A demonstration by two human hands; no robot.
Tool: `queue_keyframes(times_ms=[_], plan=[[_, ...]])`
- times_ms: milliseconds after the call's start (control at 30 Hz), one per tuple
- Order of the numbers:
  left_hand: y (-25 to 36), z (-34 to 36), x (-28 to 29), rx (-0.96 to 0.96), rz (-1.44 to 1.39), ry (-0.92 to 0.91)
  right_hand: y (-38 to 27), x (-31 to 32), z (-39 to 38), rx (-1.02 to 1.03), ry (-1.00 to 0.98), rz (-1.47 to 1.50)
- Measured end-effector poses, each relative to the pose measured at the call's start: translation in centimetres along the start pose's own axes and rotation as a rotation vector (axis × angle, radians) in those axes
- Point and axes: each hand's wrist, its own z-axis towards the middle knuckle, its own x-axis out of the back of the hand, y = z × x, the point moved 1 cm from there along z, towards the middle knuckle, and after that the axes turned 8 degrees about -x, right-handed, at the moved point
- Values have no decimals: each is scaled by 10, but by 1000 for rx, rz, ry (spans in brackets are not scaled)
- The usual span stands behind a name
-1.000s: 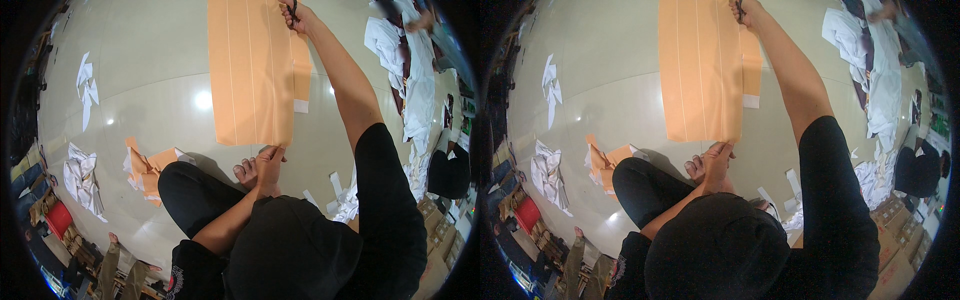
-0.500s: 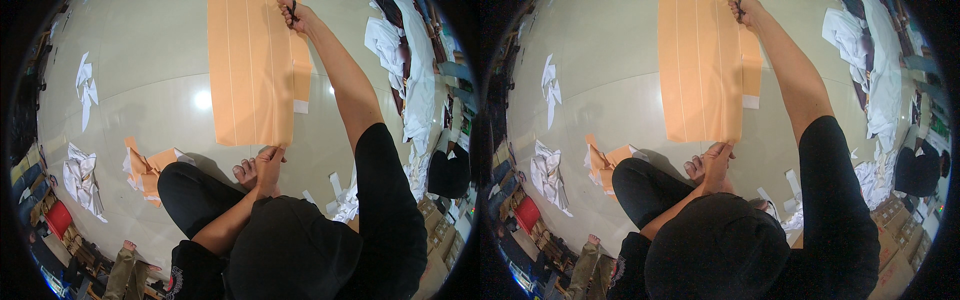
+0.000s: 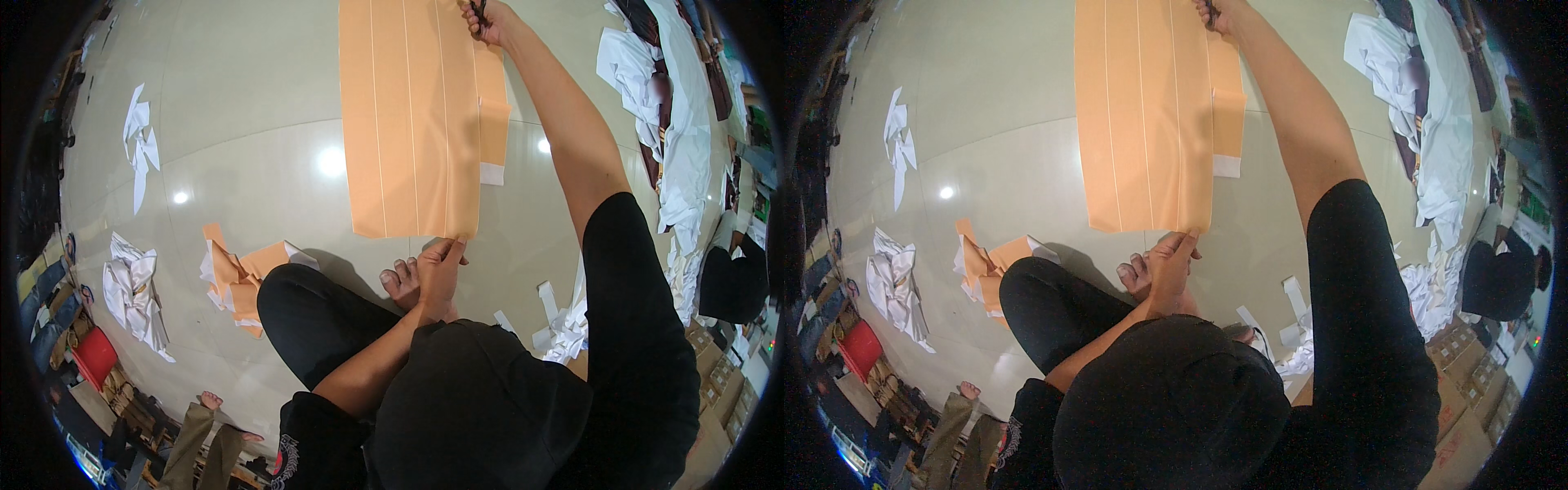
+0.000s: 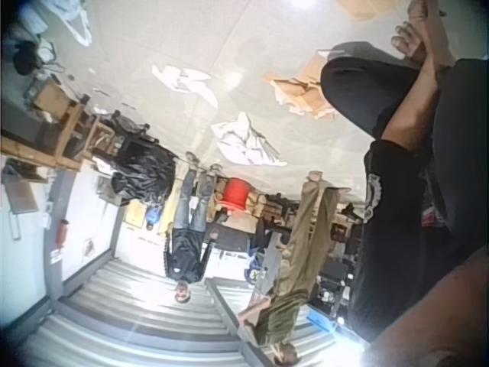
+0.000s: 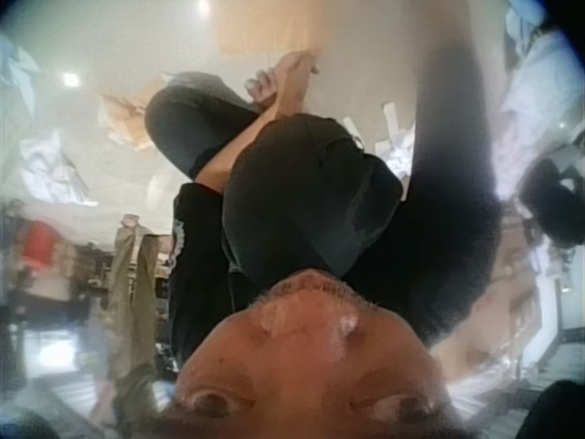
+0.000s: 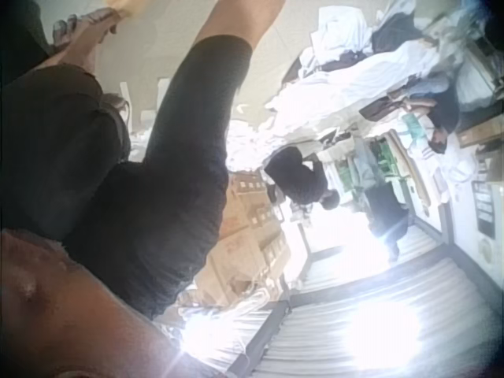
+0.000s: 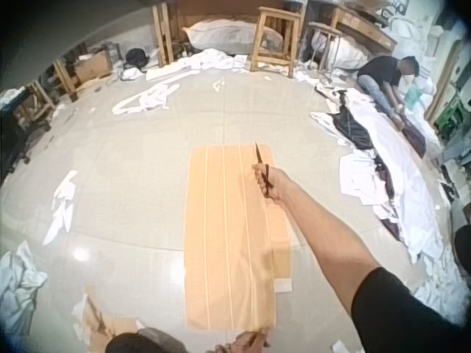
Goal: The person sits on the floor and uses scissors to cut a large sheet of orange fabric into several long strips. The person holds the fabric with one hand and cuts along pre-marked lines with the other, creating multiple uniform strips.
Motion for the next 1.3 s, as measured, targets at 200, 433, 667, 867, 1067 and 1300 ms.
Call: queue_keyframes(times_ms=[200, 433, 667, 867, 1067, 1300], plan=[[0, 0, -1, 11, 2, 15, -2, 0, 0, 17, 10, -43], [0, -1, -2, 20, -34, 12, -3, -1, 0, 36, 25, -86], [4, -1, -3, 19, -51, 15, -4, 1, -1, 52, 40, -133], [0, 1, 0, 55, -25, 2, -5, 5, 0, 80, 67, -198], [9, -1, -5, 24, 11, -2, -4, 14, -7, 205, 251, -491], [-11, 3, -8, -77, 89, -75, 47, 31, -59, 419, 648, -922]])
